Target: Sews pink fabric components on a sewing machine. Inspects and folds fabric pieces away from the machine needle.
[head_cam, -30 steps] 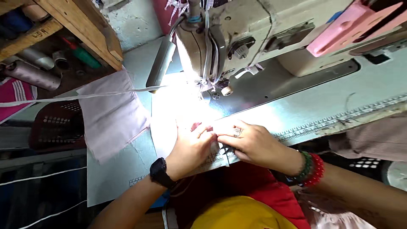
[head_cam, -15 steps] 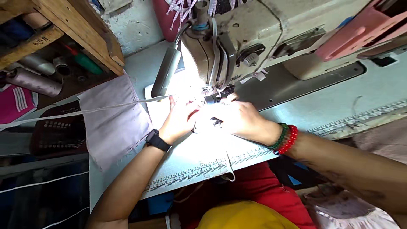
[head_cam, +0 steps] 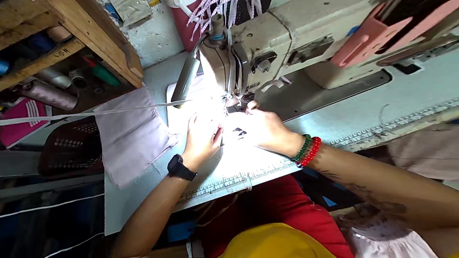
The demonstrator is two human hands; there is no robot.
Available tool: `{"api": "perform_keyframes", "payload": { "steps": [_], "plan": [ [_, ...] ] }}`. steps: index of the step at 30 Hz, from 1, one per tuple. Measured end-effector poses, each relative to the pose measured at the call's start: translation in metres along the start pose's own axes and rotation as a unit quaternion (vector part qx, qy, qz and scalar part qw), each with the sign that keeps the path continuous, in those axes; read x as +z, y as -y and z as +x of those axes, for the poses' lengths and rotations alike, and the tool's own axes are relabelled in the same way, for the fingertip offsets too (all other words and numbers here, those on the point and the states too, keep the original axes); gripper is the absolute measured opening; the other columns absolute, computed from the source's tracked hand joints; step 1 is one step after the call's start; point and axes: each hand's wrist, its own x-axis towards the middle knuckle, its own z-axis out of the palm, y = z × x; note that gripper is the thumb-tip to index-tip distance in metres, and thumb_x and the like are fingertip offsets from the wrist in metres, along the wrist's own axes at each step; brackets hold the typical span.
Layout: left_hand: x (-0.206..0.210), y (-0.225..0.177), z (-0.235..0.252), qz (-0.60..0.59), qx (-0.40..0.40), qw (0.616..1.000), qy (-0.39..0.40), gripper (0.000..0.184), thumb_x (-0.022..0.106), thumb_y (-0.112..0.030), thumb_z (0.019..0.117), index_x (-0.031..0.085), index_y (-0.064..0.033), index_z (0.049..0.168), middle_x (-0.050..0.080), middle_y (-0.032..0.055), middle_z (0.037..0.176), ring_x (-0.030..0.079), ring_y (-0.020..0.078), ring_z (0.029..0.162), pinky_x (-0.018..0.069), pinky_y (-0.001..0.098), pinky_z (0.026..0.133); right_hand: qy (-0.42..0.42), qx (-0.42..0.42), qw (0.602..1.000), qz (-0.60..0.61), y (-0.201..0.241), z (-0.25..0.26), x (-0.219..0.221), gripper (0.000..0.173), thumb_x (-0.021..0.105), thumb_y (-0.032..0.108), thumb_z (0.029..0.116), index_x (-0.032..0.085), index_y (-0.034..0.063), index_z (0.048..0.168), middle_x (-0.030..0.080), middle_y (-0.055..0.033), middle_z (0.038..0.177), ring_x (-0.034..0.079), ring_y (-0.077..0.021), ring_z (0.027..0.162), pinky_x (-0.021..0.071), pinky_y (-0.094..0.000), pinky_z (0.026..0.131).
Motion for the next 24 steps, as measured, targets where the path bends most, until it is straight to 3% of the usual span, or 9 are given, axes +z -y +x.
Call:
{"api": "perform_keyframes", "payload": {
  "steps": [5,9,11,15,17,19,20,22,24],
  "plan": [
    [0.008,-0.015,-0.009,-0.044,0.004,0.999,0.005,0.018,0.069,-0.026,0.0955,0.078,-0.0163,0.108,0.069,0.0024,0.11,0.064,0.0176,0.104,0.0504,0.0461,0.094,0.006,0.015,1.0,0.0,0.0,0.0,0.0,0.041,0.067,0.007,0.0862,0.071,0.0195,0.125,0.07,-0.0027,0.129,0.069,-0.0335,0.098,0.0565,-0.0515,0.066],
    [0.011,-0.02,-0.012,-0.027,0.033,0.999,0.033,0.021,0.063,-0.024,0.0997,0.079,-0.0157,0.11,0.067,0.0067,0.131,0.062,0.0231,0.12,0.0506,0.0463,0.1,-0.012,0.001,1.0,0.015,-0.011,-0.006,0.002,0.043,0.065,0.009,0.0858,0.073,0.0194,0.126,0.068,0.0022,0.135,0.067,-0.0297,0.107,0.0566,-0.0494,0.074],
    [0.011,-0.021,-0.012,-0.036,0.043,0.998,0.031,0.02,0.063,-0.023,0.0989,0.079,-0.0147,0.109,0.067,0.004,0.133,0.06,0.0225,0.124,0.0499,0.0443,0.102,-0.018,0.016,0.999,0.032,-0.017,-0.008,0.0,0.037,0.066,0.01,0.0864,0.076,0.0204,0.121,0.069,0.002,0.133,0.067,-0.0282,0.112,0.0578,-0.0509,0.081],
    [0.01,-0.021,-0.01,-0.072,0.032,0.996,0.04,0.024,0.061,-0.027,0.0994,0.078,-0.0112,0.1,0.07,0.0033,0.126,0.062,0.0199,0.119,0.0496,0.041,0.101,0.033,0.023,0.999,-0.014,-0.033,0.02,-0.018,0.025,0.067,0.0,0.0897,0.076,0.0069,0.112,0.072,-0.0167,0.114,0.065,-0.0415,0.109,0.0547,-0.0574,0.08],
    [0.01,-0.02,-0.006,-0.062,0.026,0.997,0.036,0.025,0.062,-0.03,0.0988,0.076,-0.0107,0.091,0.072,0.0035,0.112,0.064,0.0189,0.109,0.0504,0.0397,0.097,0.122,0.032,0.991,-0.051,-0.037,0.042,-0.026,0.019,0.061,0.011,0.0958,0.073,0.0012,0.106,0.07,-0.023,0.106,0.064,-0.0455,0.11,0.0509,-0.0608,0.082],
    [0.009,-0.016,0.0,-0.019,0.02,0.999,0.019,0.022,0.067,-0.029,0.0954,0.073,-0.0107,0.085,0.069,0.005,0.095,0.065,0.0218,0.097,0.0519,0.0429,0.091,0.212,0.068,0.972,-0.069,-0.034,0.058,-0.036,0.034,0.054,0.023,0.1042,0.069,-0.0072,0.106,0.066,-0.031,0.109,0.061,-0.0507,0.113,0.0472,-0.0654,0.09],
    [0.008,-0.013,0.002,-0.002,0.012,1.0,0.014,0.018,0.069,-0.027,0.0946,0.074,-0.0107,0.088,0.068,0.0062,0.092,0.065,0.0235,0.095,0.0512,0.0463,0.093,0.198,0.054,0.976,-0.078,-0.035,0.057,-0.038,0.035,0.056,0.024,0.1034,0.071,-0.0069,0.102,0.068,-0.0307,0.105,0.064,-0.05,0.109,0.0478,-0.0646,0.09],
    [0.006,-0.006,0.008,0.006,-0.017,1.0,0.015,0.013,0.067,-0.019,0.0952,0.074,-0.0082,0.099,0.071,0.0098,0.101,0.066,0.0268,0.103,0.0491,0.0515,0.099,0.102,-0.019,0.991,-0.079,-0.042,0.042,-0.035,0.017,0.066,0.016,0.0942,0.074,0.0014,0.098,0.07,-0.0249,0.097,0.068,-0.0472,0.097,0.0516,-0.0631,0.075],
    [0.004,-0.002,0.016,0.015,-0.046,0.998,0.034,0.02,0.063,-0.013,0.0964,0.072,-0.0048,0.112,0.07,0.0138,0.11,0.066,0.0296,0.109,0.05,0.0508,0.099,0.055,-0.058,0.993,-0.082,-0.046,0.024,-0.03,0.032,0.071,0.006,0.0868,0.076,0.0182,0.116,0.072,-0.0161,0.105,0.068,-0.0415,0.098,0.0543,-0.0583,0.067]
  ]
}}
